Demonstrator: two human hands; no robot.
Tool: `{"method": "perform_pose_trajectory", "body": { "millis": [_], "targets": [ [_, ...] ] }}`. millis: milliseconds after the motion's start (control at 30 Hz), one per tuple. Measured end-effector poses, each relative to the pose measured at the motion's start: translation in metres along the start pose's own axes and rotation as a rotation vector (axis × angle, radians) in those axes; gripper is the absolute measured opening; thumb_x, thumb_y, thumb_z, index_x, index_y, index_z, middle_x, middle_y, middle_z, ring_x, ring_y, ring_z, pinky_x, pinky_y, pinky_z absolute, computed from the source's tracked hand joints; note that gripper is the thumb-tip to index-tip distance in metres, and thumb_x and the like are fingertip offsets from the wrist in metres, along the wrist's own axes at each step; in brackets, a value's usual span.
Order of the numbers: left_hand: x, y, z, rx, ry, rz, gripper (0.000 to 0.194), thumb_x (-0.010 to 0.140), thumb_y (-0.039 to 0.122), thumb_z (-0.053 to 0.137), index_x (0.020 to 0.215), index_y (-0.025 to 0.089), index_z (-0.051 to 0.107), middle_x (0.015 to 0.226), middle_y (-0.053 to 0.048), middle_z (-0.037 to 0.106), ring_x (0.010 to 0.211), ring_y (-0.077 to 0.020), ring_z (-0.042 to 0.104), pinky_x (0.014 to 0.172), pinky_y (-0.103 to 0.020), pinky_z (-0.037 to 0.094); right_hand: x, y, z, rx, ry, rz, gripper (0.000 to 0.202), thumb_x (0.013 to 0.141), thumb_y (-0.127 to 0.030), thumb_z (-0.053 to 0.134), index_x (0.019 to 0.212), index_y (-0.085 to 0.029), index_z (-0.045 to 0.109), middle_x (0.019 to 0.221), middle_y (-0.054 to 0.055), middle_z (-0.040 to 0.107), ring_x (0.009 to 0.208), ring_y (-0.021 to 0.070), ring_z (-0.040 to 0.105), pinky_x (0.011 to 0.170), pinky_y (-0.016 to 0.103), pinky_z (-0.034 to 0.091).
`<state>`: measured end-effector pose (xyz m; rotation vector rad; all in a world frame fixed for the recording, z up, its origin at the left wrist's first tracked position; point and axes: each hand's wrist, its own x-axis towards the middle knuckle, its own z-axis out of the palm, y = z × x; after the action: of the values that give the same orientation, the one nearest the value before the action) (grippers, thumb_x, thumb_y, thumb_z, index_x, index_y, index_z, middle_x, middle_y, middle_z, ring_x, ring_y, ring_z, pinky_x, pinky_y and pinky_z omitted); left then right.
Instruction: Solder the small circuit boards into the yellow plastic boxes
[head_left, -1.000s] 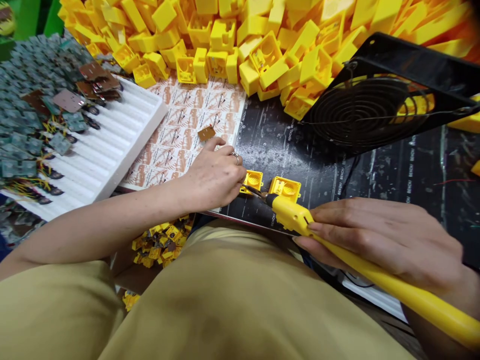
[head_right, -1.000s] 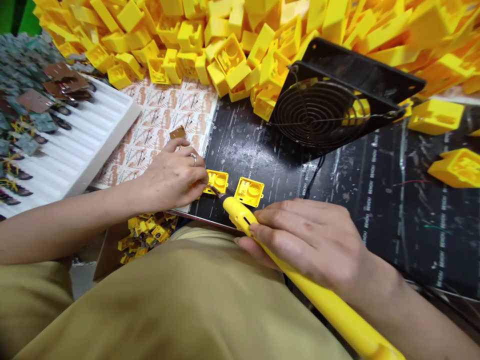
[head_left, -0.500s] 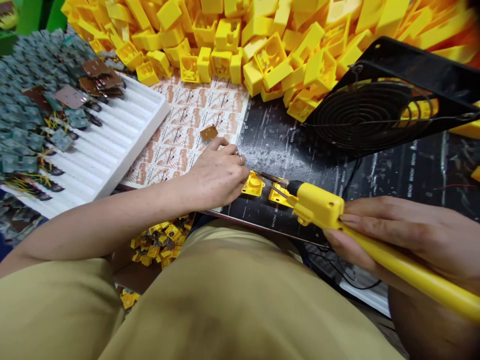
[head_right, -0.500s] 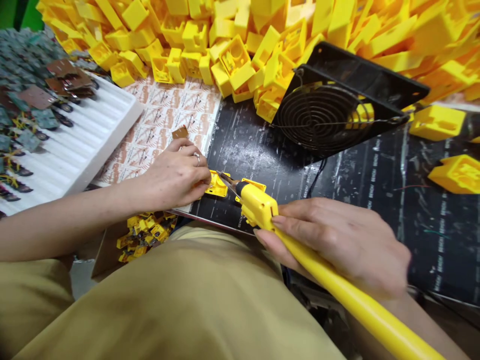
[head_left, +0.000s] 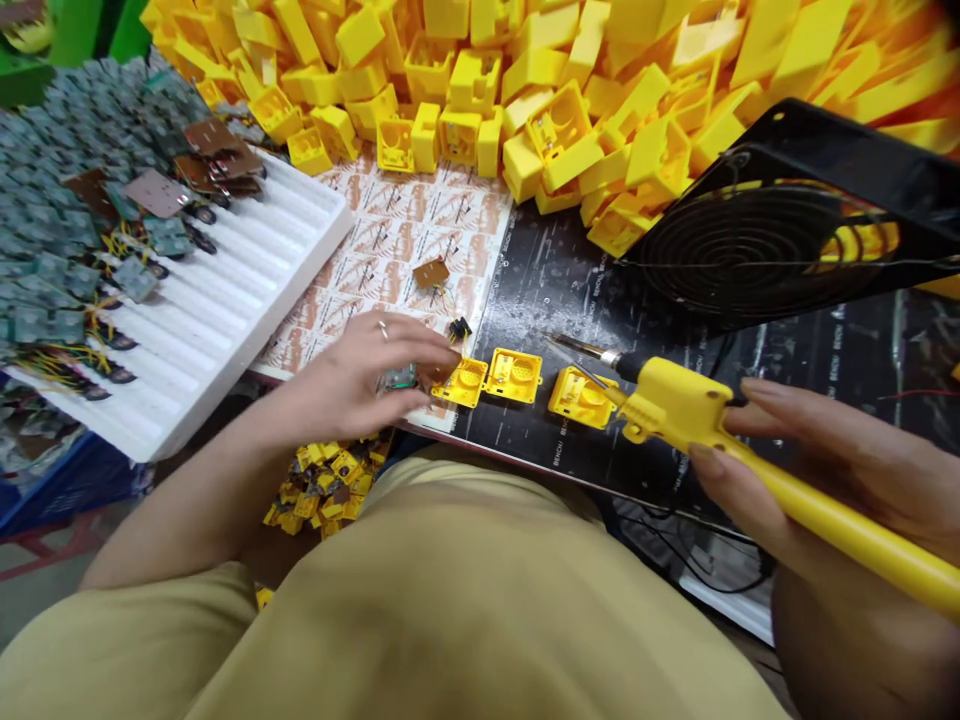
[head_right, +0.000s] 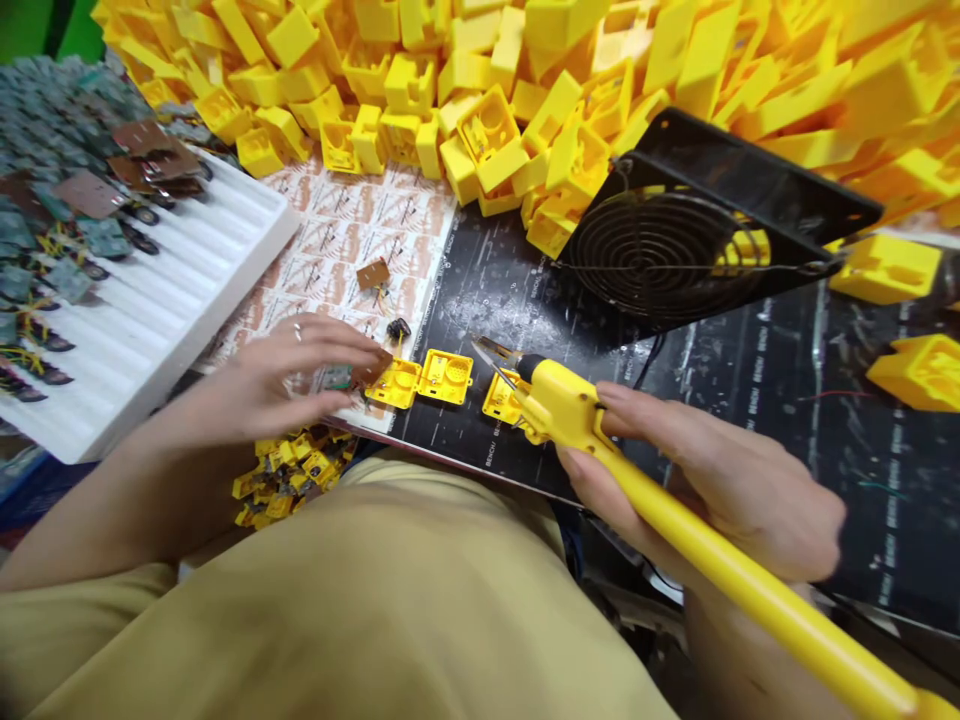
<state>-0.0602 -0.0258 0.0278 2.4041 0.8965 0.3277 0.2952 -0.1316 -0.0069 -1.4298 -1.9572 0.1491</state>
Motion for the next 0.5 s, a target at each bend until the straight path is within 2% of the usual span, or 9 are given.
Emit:
{"method": "perform_pose_trajectory", "body": {
  "millis": [67, 133, 233, 300, 367, 500],
  "targets": [
    [-0.003, 0.004, 0.014, 0.139, -0.006, 0.027, 0.019, 0.092, 0.027, 0.057, 0.109, 0.023, 0.066, 0.128, -0.006, 0.068, 0.127, -0.0227, 0.056, 0.111, -0.047, 0.035, 0.003, 0.004, 0.0, -0.01, -0.021, -0.12, 0.063, 0.083, -0.033, 0.072, 0.141, -0.038, 0.046, 0.108, 0.003, 0.073, 0.064, 0.0194, 0.07, 0.044, 0.03, 0.055],
    [-0.001, 0.008, 0.025, 0.237, 0.034, 0.034, 0.013, 0.093, 0.024, 0.056, 0.097, 0.024, 0.068, 0.125, -0.003, 0.07, 0.129, -0.0236, 0.055, 0.114, -0.051, 0.029, 0.005, 0.005, 0.0, 0.025, -0.036, -0.174, 0.067, 0.083, -0.032, 0.073, 0.142, -0.038, 0.044, 0.105, 0.002, 0.074, 0.063, 0.0185, 0.07, 0.043, 0.029, 0.055],
    [0.009, 0.012, 0.033, 0.203, 0.11, 0.027, 0.015, 0.092, 0.022, 0.055, 0.085, 0.023, 0.068, 0.107, 0.0, 0.076, 0.116, -0.0203, 0.063, 0.114, -0.05, 0.028, 0.003, -0.002, 0.001, 0.069, 0.03, -0.092, 0.06, 0.081, -0.028, 0.074, 0.136, -0.038, 0.052, 0.095, 0.0, 0.074, 0.06, 0.0177, 0.069, 0.044, 0.029, 0.056],
    [0.018, 0.013, 0.034, 0.113, 0.165, -0.034, 0.015, 0.091, 0.023, 0.054, 0.086, 0.022, 0.068, 0.096, 0.001, 0.077, 0.105, -0.018, 0.066, 0.114, -0.049, 0.029, 0.001, -0.008, 0.003, 0.068, 0.091, -0.027, 0.054, 0.081, -0.026, 0.074, 0.131, -0.038, 0.057, 0.09, 0.0, 0.074, 0.06, 0.0183, 0.069, 0.045, 0.03, 0.057],
    [0.027, 0.015, 0.035, 0.061, 0.193, -0.105, 0.016, 0.09, 0.025, 0.054, 0.088, 0.021, 0.069, 0.089, 0.0, 0.076, 0.097, -0.0168, 0.067, 0.113, -0.049, 0.03, 0.0, -0.011, 0.005, 0.061, 0.101, -0.022, 0.054, 0.081, -0.028, 0.073, 0.132, -0.04, 0.056, 0.091, 0.0, 0.074, 0.061, 0.019, 0.069, 0.044, 0.031, 0.057],
    [0.042, 0.017, 0.041, 0.233, 0.161, -0.095, 0.022, 0.091, 0.03, 0.052, 0.084, 0.023, 0.072, 0.082, -0.001, 0.073, 0.094, -0.0203, 0.063, 0.111, -0.055, 0.029, 0.0, -0.013, 0.006, 0.081, 0.07, -0.068, 0.054, 0.082, -0.026, 0.072, 0.133, -0.036, 0.056, 0.089, 0.001, 0.074, 0.058, 0.0171, 0.068, 0.044, 0.028, 0.057]
  ]
}}
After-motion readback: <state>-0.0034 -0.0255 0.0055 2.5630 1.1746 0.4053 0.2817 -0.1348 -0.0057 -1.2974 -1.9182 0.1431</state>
